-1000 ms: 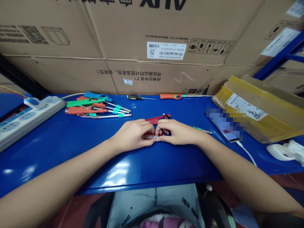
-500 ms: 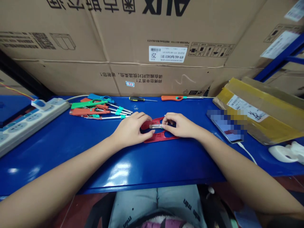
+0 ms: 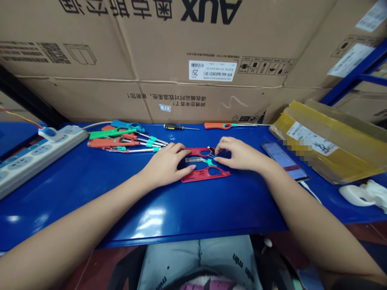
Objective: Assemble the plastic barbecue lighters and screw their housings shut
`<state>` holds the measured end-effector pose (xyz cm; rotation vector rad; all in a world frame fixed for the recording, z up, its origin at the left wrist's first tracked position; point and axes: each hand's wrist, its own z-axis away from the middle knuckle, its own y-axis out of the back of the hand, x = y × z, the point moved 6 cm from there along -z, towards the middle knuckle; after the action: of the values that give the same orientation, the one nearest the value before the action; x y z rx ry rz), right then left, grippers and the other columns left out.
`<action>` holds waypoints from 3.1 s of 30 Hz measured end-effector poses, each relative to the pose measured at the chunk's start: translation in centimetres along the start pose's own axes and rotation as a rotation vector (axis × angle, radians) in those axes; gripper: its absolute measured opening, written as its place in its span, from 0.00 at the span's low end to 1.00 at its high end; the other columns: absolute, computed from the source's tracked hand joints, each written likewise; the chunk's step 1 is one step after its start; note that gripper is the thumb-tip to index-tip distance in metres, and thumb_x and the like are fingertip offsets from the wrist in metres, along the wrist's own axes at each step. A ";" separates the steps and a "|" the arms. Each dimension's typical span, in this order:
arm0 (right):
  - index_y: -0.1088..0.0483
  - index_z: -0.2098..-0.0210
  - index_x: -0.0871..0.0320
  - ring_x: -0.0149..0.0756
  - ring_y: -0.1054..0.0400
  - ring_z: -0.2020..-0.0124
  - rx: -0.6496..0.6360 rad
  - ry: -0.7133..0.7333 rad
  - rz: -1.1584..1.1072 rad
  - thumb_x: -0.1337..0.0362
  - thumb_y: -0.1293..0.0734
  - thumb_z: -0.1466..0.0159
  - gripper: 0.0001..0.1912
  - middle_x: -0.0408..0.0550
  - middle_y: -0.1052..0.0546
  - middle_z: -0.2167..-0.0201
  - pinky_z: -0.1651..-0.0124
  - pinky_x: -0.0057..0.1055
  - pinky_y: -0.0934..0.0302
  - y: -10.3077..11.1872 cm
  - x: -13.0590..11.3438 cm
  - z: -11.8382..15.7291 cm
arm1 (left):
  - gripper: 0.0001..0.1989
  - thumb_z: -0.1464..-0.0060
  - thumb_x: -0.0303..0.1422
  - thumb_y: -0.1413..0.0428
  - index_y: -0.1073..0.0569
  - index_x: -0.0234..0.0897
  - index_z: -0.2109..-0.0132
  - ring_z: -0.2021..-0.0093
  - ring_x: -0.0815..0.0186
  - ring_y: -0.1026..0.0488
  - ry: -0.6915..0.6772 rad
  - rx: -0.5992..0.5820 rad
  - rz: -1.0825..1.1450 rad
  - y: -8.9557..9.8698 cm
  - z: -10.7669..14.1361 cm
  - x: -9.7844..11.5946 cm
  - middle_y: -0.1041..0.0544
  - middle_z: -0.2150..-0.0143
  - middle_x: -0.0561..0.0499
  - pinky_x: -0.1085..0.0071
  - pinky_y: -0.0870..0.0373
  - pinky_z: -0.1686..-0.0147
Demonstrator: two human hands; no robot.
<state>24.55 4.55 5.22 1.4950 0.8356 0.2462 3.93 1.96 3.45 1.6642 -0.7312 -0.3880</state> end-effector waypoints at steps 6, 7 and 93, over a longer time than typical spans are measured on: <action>0.27 0.60 0.58 0.43 0.31 0.59 -0.093 -0.102 0.033 0.58 0.31 0.36 0.10 0.52 0.24 0.59 0.55 0.38 0.37 -0.3 1.9 0.4 | 0.26 0.36 0.51 0.48 0.25 0.35 0.44 0.46 0.51 0.30 -0.044 0.053 0.061 0.7 0.0 0.6 0.25 0.46 0.41 0.53 0.31 0.45; 0.27 0.61 0.58 0.42 0.31 0.60 -0.118 -0.094 0.014 0.59 0.32 0.36 0.09 0.52 0.24 0.60 0.56 0.37 0.37 -0.4 1.9 0.4 | 0.25 0.37 0.51 0.47 0.24 0.35 0.47 0.49 0.53 0.29 -0.073 0.047 0.072 0.9 0.0 1.0 0.24 0.48 0.42 0.55 0.30 0.47; 0.28 0.52 0.57 0.36 0.26 0.60 0.077 0.143 -0.259 0.60 0.33 0.33 0.11 0.48 0.20 0.58 0.56 0.32 0.34 -0.5 -4.8 0.6 | 0.10 0.33 0.36 0.46 0.24 0.34 0.58 0.63 0.63 0.27 -0.217 0.239 0.221 1.2 0.6 2.4 0.20 0.62 0.47 0.68 0.30 0.62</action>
<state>21.33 1.07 6.23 1.4351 1.1536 0.1297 5.06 -0.21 4.77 1.7574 -1.1492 -0.3366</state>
